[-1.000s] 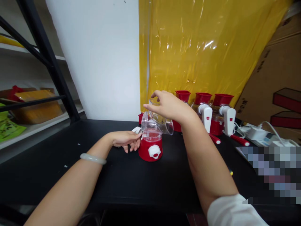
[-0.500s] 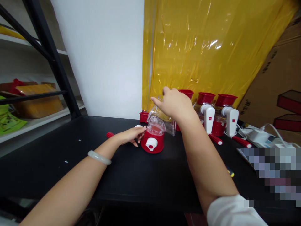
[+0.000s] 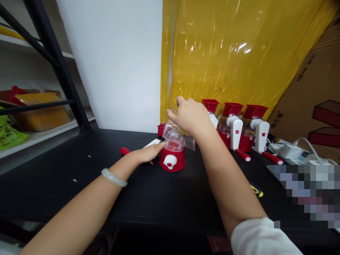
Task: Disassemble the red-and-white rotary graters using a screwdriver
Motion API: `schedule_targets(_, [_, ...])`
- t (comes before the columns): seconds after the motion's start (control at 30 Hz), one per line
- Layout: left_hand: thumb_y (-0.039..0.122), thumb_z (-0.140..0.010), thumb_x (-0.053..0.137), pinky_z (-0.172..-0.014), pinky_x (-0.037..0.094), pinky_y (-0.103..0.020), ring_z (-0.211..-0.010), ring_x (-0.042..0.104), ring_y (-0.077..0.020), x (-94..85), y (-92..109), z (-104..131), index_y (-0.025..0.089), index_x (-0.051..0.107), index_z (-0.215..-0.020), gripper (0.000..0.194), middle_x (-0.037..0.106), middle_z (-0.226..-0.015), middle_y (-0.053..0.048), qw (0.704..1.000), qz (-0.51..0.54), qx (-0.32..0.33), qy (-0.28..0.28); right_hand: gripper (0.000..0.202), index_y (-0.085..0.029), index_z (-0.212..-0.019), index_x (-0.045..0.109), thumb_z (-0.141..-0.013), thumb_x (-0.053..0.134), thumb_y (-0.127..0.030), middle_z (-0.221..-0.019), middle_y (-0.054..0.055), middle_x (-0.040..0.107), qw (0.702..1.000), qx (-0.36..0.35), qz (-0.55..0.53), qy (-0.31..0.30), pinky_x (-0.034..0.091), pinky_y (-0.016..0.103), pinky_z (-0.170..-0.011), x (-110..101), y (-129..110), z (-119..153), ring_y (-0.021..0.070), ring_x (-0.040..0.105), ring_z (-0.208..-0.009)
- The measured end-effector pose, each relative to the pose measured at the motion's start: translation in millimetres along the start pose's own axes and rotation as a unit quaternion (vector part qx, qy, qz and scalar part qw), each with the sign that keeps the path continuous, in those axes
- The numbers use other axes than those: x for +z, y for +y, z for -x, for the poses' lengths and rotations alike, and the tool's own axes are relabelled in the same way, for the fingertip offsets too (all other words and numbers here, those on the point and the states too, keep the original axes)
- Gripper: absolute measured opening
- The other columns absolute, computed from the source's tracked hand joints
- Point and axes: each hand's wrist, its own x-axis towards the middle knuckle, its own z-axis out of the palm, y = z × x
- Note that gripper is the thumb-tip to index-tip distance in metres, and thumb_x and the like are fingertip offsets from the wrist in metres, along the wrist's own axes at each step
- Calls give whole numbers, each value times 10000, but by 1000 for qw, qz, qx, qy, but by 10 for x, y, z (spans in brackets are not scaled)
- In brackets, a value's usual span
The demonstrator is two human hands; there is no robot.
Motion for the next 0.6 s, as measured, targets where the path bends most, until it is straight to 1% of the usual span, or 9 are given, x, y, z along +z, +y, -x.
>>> schedule_targets(0.07, [757, -824, 329, -525, 405, -242, -743, 485, -205, 0, 9, 1, 215, 525, -1195, 686, 581, -898, -85, 998, -42, -34, 14, 454, -121, -1196, 577, -915, 505, -471, -1077, 202, 648, 1000, -8, 2, -4, 447, 436, -900, -6, 9, -2, 333, 627, -1037])
schedule_targets(0.13, [763, -831, 288, -538, 413, -251, -743, 483, -205, 3, 22, 5, 224, 522, -1194, 690, 578, -930, -90, 996, -68, -46, 20, 449, -125, -1199, 581, -911, 507, -461, -1075, 197, 648, 1000, -13, 3, -6, 447, 432, -895, -11, 17, -5, 326, 628, -1025])
schedule_targets(0.2, [772, -831, 264, -528, 404, -255, -708, 465, -196, 7, 35, 10, 220, 529, -1154, 692, 561, -895, -80, 997, -70, -42, 17, 454, -132, -1207, 582, -906, 509, -464, -1076, 194, 648, 1000, -16, 3, -10, 448, 426, -890, -15, 25, -9, 321, 626, -1022])
schedule_targets(0.33, [796, -817, 250, -500, 364, -252, -628, 397, -174, 12, 61, 30, 216, 540, -1021, 680, 486, -753, -35, 997, -72, -33, 13, 454, -141, -1210, 587, -898, 518, -463, -1063, 185, 646, 1000, -24, 2, -17, 449, 416, -877, -26, 34, -17, 309, 628, -998])
schedule_targets(0.5, [806, -814, 251, -498, 348, -248, -635, 392, -178, 14, 94, 63, 225, 542, -986, 672, 477, -731, -29, 996, -79, -34, 19, 440, -158, -1188, 619, -888, 543, -471, -1024, 169, 630, 1000, -27, -4, -15, 459, 410, -841, -39, 42, -18, 304, 637, -946])
schedule_targets(0.6, [825, -802, 259, -485, 327, -242, -626, 386, -176, 14, 93, 68, 222, 541, -952, 682, 470, -702, -26, 997, -73, -25, 20, 431, -181, -1194, 636, -878, 567, -465, -1058, 163, 604, 999, -25, -21, -18, 464, 404, -829, -50, 54, -9, 289, 641, -914])
